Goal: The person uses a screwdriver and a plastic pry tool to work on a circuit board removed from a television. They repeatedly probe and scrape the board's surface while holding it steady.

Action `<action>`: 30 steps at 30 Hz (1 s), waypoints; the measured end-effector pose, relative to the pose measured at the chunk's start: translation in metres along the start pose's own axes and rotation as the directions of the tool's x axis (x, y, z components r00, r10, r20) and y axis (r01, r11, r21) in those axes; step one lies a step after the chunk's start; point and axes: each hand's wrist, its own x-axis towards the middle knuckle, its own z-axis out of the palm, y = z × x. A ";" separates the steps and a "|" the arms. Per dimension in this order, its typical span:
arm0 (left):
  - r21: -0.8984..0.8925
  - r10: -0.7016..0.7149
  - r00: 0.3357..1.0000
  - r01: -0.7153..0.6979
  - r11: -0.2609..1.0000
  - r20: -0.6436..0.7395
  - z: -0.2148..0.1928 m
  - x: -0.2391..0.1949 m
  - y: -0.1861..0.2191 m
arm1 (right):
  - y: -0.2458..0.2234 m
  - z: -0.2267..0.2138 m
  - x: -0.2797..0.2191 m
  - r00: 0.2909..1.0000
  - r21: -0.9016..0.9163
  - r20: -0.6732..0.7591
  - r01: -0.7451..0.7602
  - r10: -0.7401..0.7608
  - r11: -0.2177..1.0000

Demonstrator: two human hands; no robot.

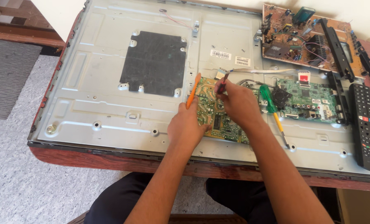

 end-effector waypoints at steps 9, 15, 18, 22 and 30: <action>0.000 0.003 1.000 -0.003 1.000 0.031 0.000 0.003 0.000 | 0.000 0.007 -0.001 0.998 0.112 -0.063 0.039 -0.032 0.993; -0.003 0.019 1.000 -0.019 1.000 0.019 0.000 0.003 -0.001 | 0.010 0.009 -0.001 0.999 -0.065 -0.039 0.007 -0.009 0.998; 0.001 0.017 1.000 -0.017 1.000 0.016 0.000 0.003 0.000 | 0.012 0.011 -0.003 0.995 -0.103 -0.099 0.017 -0.027 0.995; -0.007 0.030 1.000 -0.030 1.000 0.007 0.002 0.002 -0.002 | 0.009 0.010 -0.005 0.993 -0.064 -0.098 0.066 -0.072 0.996; -0.012 0.039 0.999 -0.039 0.999 0.000 0.002 0.002 0.000 | -0.003 0.006 -0.005 0.993 -0.078 -0.105 0.043 -0.051 0.996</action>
